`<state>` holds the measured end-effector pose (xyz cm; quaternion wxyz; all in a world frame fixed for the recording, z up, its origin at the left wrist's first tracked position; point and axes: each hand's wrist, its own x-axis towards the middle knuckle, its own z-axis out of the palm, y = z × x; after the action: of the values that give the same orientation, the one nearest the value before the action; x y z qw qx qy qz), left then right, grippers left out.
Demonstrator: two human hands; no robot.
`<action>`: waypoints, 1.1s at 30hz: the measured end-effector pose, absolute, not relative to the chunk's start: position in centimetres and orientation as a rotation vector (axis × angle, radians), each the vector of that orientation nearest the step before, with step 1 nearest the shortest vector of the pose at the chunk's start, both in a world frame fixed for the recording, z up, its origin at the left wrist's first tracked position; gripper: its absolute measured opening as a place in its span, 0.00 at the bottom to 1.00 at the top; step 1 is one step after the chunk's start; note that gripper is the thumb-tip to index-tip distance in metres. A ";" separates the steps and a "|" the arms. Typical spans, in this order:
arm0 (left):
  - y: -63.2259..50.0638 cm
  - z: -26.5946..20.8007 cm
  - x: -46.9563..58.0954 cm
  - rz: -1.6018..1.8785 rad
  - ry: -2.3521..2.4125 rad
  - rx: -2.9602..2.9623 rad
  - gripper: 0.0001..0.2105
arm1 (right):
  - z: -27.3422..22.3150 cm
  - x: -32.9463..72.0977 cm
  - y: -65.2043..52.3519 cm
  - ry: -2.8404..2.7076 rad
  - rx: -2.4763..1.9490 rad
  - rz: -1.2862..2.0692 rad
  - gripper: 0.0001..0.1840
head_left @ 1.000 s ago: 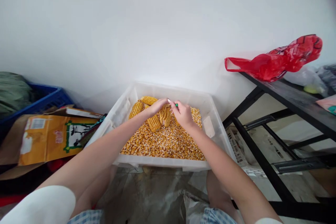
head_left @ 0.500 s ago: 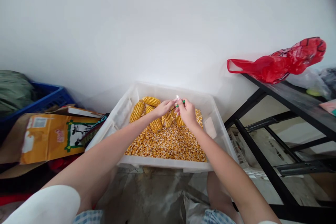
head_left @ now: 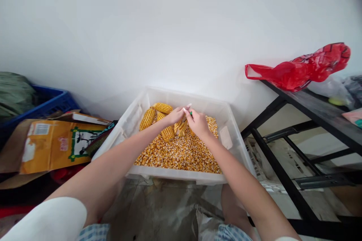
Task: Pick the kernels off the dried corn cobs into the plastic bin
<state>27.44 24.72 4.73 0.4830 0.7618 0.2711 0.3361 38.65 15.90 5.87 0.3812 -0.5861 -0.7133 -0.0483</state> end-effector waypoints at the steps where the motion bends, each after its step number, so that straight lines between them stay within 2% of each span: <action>1: 24.7 4.8 27.4 0.805 0.651 1.861 0.26 | 5.4 38.6 16.1 -1.826 -1.505 -0.099 0.19; 7: 24.9 5.1 26.6 0.824 0.821 1.821 0.26 | 3.6 38.5 16.4 -1.793 -1.486 0.155 0.19; 12: 25.3 5.0 26.4 0.813 0.785 1.778 0.26 | 3.9 38.4 16.4 -1.690 -1.489 0.141 0.19; 18: 25.6 4.6 26.6 0.776 0.755 1.691 0.28 | 2.4 37.7 17.0 -1.870 -1.512 0.116 0.15; 26: 25.4 5.2 26.5 0.790 0.756 1.720 0.27 | 3.4 38.1 16.6 -1.773 -1.508 0.018 0.18; 33: 25.7 4.9 26.2 0.798 0.822 1.724 0.29 | 2.6 37.6 16.8 -1.771 -1.503 0.187 0.18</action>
<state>26.20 25.71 4.95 0.5107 0.7161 0.3414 0.3316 37.64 16.79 2.60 0.3948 -0.5925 -0.6983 0.0736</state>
